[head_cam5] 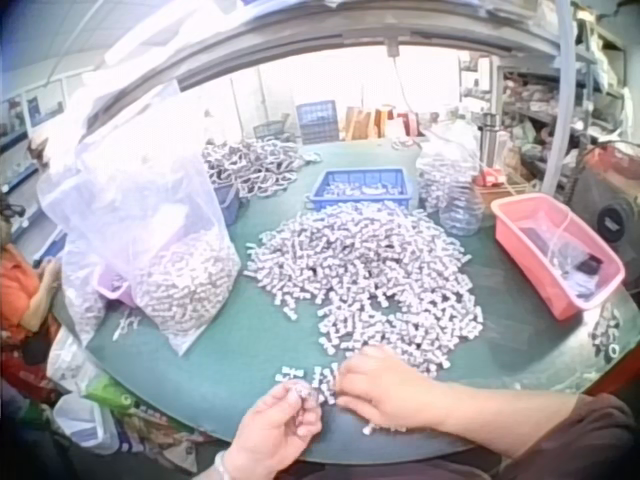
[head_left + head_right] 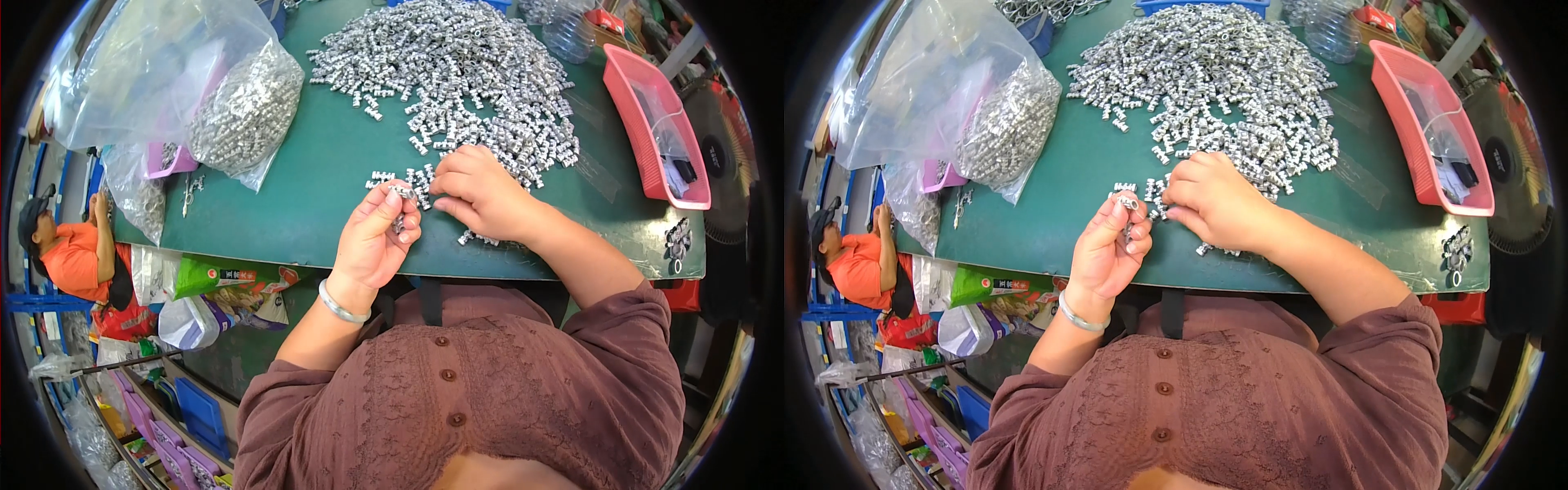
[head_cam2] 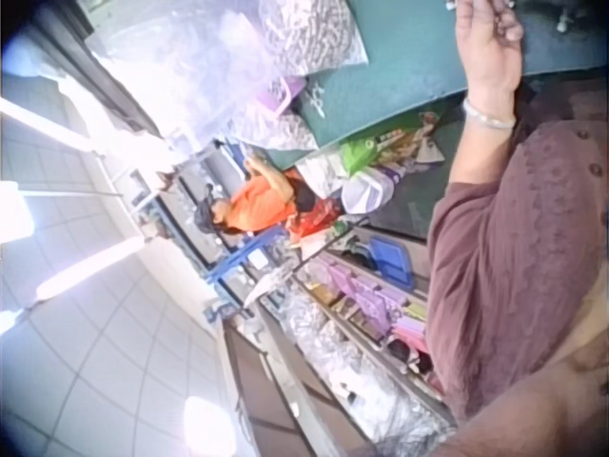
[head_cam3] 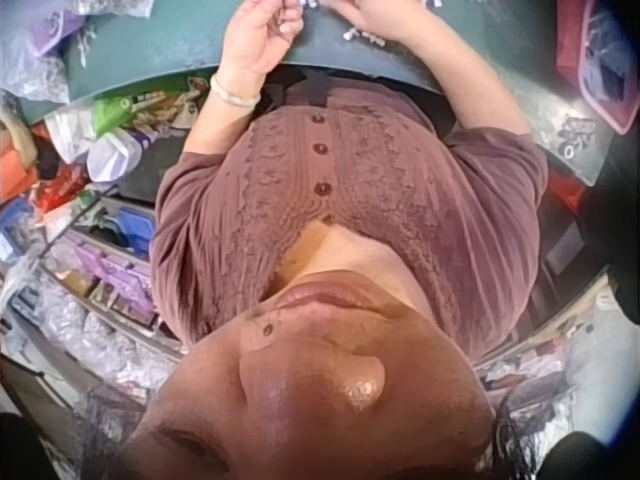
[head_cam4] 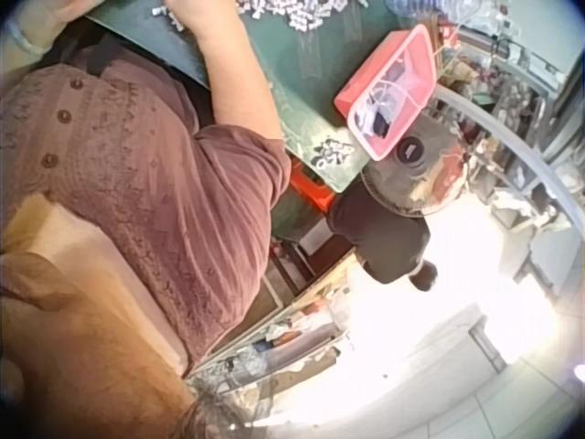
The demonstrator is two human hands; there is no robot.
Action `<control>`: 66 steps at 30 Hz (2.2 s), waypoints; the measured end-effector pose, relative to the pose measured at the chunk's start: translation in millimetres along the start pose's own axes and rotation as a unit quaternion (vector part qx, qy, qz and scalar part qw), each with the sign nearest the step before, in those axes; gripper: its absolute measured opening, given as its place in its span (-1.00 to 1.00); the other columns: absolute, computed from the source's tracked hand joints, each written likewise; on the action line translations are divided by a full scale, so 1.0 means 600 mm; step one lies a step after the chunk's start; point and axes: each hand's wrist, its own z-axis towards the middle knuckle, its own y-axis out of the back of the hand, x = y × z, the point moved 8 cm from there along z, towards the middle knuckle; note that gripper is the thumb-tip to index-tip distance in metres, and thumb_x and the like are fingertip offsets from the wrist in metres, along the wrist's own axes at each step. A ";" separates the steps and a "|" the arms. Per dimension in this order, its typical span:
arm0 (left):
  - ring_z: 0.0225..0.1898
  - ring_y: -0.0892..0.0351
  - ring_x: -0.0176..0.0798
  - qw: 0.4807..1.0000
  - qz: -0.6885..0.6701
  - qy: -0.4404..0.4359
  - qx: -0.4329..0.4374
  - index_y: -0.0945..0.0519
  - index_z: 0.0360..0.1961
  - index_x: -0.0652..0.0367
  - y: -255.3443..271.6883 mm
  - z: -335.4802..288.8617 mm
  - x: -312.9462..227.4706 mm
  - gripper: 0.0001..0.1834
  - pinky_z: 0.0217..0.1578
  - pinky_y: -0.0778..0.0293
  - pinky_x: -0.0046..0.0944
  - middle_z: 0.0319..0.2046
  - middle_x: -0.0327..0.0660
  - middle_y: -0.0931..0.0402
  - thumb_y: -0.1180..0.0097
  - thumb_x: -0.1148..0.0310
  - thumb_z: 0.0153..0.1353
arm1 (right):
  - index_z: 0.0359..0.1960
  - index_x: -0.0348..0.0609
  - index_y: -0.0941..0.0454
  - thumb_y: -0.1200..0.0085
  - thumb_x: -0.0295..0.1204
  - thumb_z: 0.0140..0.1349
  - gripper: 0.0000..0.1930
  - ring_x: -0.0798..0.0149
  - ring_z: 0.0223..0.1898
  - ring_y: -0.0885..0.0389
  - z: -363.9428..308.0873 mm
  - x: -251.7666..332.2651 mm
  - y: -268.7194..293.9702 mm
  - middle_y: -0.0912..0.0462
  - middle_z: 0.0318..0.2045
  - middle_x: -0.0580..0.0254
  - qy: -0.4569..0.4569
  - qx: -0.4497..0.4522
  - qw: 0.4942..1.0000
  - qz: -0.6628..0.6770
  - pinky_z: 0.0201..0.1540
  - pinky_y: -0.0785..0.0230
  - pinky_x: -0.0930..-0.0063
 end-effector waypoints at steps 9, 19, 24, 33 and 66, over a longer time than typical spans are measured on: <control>-0.44 -0.28 -0.38 0.994 -0.099 0.048 0.021 -0.39 -0.28 0.20 0.008 0.004 0.008 -0.86 -0.48 -0.29 -0.48 -0.41 -0.23 -0.31 0.12 0.35 0.24 | -0.55 -0.11 -0.49 -0.17 -0.24 -0.12 -0.78 0.21 -0.28 -0.34 0.007 0.009 -0.034 -0.40 -0.47 0.27 -0.024 0.029 0.987 -0.159 -0.16 -0.12 0.32; -0.40 -0.43 -0.30 0.993 0.055 -0.046 -0.095 -0.43 -0.21 0.22 0.028 -0.004 -0.024 -0.80 -0.44 -0.38 -0.38 -0.38 -0.21 -0.45 0.05 0.44 0.12 | -0.48 -0.12 -0.45 -0.11 -0.44 -0.09 -0.88 0.18 -0.27 -0.37 0.005 -0.005 -0.002 -0.41 -0.45 0.27 -0.044 -0.058 0.997 -0.038 -0.15 -0.12 0.31; -0.43 -0.39 -0.39 0.980 0.161 -0.033 -0.109 -0.45 -0.22 0.19 0.022 -0.007 -0.011 -0.85 -0.49 -0.32 -0.45 -0.41 -0.27 -0.45 0.01 0.44 0.17 | -0.47 -0.12 -0.43 -0.14 -0.50 -0.12 -0.84 0.18 -0.29 -0.37 0.009 0.018 0.018 -0.41 -0.43 0.29 0.014 -0.100 0.995 0.010 -0.18 -0.13 0.32; -0.42 -0.30 -0.39 0.998 -0.054 0.025 -0.020 -0.43 -0.26 0.16 0.019 0.005 0.005 -0.88 -0.50 -0.28 -0.51 -0.43 -0.29 -0.36 0.08 0.37 0.23 | -0.36 -0.14 -0.45 -0.16 -0.52 -0.16 -0.74 0.15 -0.27 -0.38 0.006 0.016 0.019 -0.41 -0.39 0.25 0.038 -0.114 0.993 0.007 -0.21 -0.16 0.32; -0.57 -0.30 -0.45 0.977 0.176 -0.014 -0.120 -0.44 -0.31 0.19 0.036 -0.009 -0.026 -0.90 -0.64 -0.21 -0.51 -0.51 -0.31 -0.37 -0.01 0.49 0.11 | -0.41 -0.12 -0.46 -0.07 -0.45 -0.08 -0.85 0.20 -0.17 -0.33 0.014 -0.005 -0.037 -0.43 -0.33 0.26 0.005 0.013 0.991 -0.131 -0.11 -0.13 0.32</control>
